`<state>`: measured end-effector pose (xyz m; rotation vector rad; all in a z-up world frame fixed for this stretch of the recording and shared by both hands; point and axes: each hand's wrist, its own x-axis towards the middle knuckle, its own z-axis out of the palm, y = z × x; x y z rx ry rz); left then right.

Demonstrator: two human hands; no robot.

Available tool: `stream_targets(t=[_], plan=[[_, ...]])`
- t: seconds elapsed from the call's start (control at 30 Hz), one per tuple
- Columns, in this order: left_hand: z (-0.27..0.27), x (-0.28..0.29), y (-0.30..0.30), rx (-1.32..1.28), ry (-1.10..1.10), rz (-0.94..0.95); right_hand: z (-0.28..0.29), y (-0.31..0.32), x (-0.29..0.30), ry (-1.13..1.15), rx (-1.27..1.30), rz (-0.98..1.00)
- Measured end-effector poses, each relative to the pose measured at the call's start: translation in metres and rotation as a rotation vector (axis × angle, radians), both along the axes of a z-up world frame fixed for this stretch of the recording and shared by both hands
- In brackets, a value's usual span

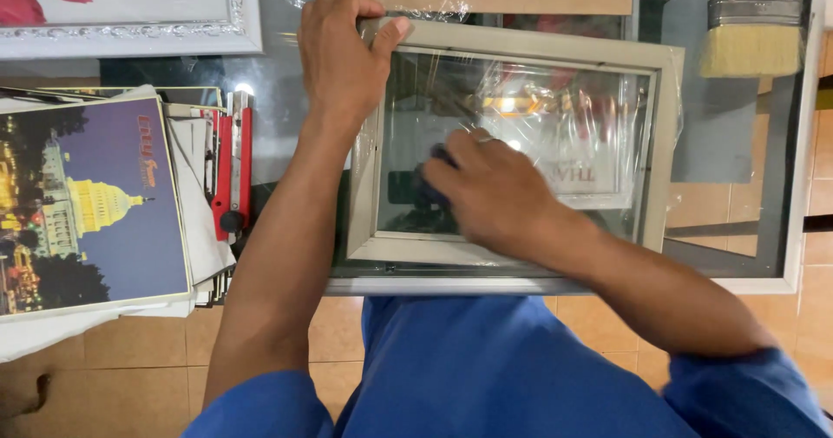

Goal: Clean the glass and frame of a picture frame using a large brush and a cloth.

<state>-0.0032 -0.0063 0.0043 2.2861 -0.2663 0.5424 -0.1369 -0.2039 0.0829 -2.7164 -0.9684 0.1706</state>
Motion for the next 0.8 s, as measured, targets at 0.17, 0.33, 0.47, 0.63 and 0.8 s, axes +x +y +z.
stream_targets(t=[0.17,0.33,0.47,0.63,0.8], plan=[[0.003,-0.001,0.0,0.013,-0.01,-0.023,-0.006,0.029,0.01,-0.044,0.132,0.027],[0.004,-0.004,0.002,0.047,-0.017,-0.008,0.015,-0.088,-0.015,0.196,-0.083,-0.228],[0.002,-0.003,0.002,0.077,-0.024,0.022,0.03,-0.175,-0.039,0.194,-0.227,-0.551],[0.001,0.0,0.0,0.066,0.002,0.04,0.02,-0.107,-0.012,0.261,-0.231,-0.367],[0.004,-0.001,-0.001,0.036,0.005,0.036,-0.003,0.011,0.003,0.155,0.049,-0.015]])
